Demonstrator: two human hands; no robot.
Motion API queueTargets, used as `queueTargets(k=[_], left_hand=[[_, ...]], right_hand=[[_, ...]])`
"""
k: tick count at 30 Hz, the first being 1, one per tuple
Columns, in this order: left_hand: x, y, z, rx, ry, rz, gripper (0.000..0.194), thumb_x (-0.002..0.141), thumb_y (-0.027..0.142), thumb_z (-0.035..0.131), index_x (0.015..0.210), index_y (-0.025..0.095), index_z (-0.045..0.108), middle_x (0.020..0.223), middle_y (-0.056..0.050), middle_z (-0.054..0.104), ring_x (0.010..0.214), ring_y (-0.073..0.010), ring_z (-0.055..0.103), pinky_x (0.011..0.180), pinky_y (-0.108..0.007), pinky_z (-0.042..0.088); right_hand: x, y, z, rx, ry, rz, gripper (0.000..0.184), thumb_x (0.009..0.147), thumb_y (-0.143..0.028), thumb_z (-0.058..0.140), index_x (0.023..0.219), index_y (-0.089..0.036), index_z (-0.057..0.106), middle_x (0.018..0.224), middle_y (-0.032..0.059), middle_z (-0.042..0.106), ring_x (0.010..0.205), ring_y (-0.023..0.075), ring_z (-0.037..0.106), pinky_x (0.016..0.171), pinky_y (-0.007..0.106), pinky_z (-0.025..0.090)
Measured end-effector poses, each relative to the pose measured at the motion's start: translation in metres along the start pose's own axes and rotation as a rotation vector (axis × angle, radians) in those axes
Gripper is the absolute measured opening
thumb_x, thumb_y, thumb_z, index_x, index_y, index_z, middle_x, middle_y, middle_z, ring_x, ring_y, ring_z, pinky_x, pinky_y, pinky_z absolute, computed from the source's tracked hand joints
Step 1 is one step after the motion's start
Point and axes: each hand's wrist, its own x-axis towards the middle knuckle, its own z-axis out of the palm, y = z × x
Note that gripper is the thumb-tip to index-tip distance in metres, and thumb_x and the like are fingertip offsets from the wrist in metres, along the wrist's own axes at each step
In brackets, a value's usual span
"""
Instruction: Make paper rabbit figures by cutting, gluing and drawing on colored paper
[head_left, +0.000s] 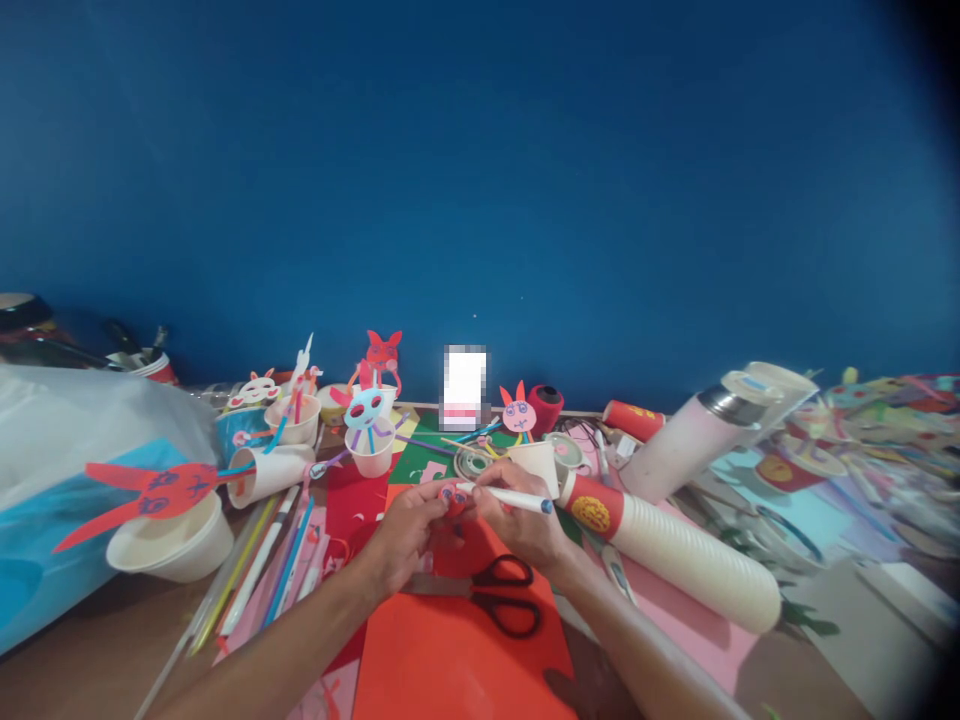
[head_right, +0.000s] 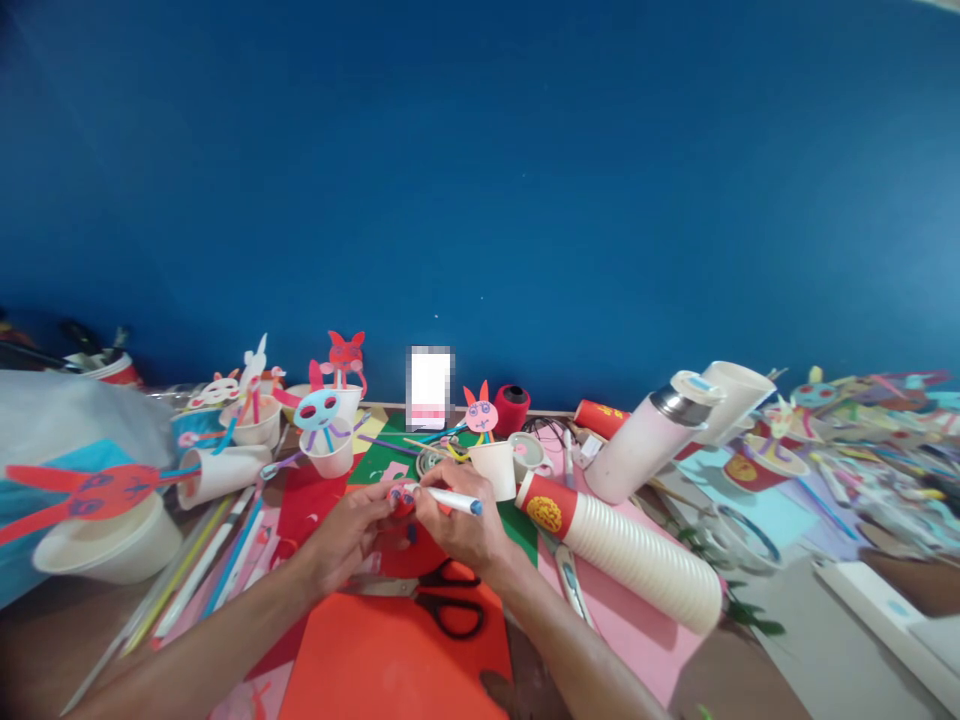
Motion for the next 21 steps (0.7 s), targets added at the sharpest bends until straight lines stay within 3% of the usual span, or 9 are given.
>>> queueTargets(k=[4,10,21], left_hand=[[-0.0004,-0.0001,0.0002,-0.004,-0.003,-0.007,0.024,0.067,0.017,0.063,0.090,0.013,0.065,0.075,-0.007,0.067,0.067,-0.0169,0.064,0.048,-0.022,0.048],[0.0004,-0.0024,-0.0027,0.020,-0.027,-0.011,0.027,0.071,0.020,0.061,0.097,0.012,0.063,0.088,-0.011,0.068,0.077,-0.0197,0.065,0.050,-0.022,0.050],[-0.0001,-0.0001,-0.0019,-0.010,-0.036,0.002,0.026,0.070,0.021,0.062,0.095,0.014,0.062,0.093,-0.010,0.067,0.081,-0.0197,0.064,0.050,-0.022,0.050]], right_hand=[[-0.0001,0.0009,0.0012,0.005,-0.010,0.001,0.010,0.078,-0.020,0.049,0.070,-0.019,0.055,0.067,0.0002,0.061,0.063,0.0137,0.056,0.061,0.024,0.042],[0.0007,0.0041,0.0006,0.015,0.035,0.015,0.010,0.078,-0.022,0.049,0.070,-0.018,0.055,0.066,0.0010,0.059,0.064,0.0141,0.054,0.058,0.024,0.041],[0.0018,0.0031,-0.0009,0.081,0.064,0.026,0.009,0.079,-0.022,0.049,0.072,-0.018,0.055,0.065,0.0006,0.058,0.060,0.0135,0.053,0.054,0.024,0.042]])
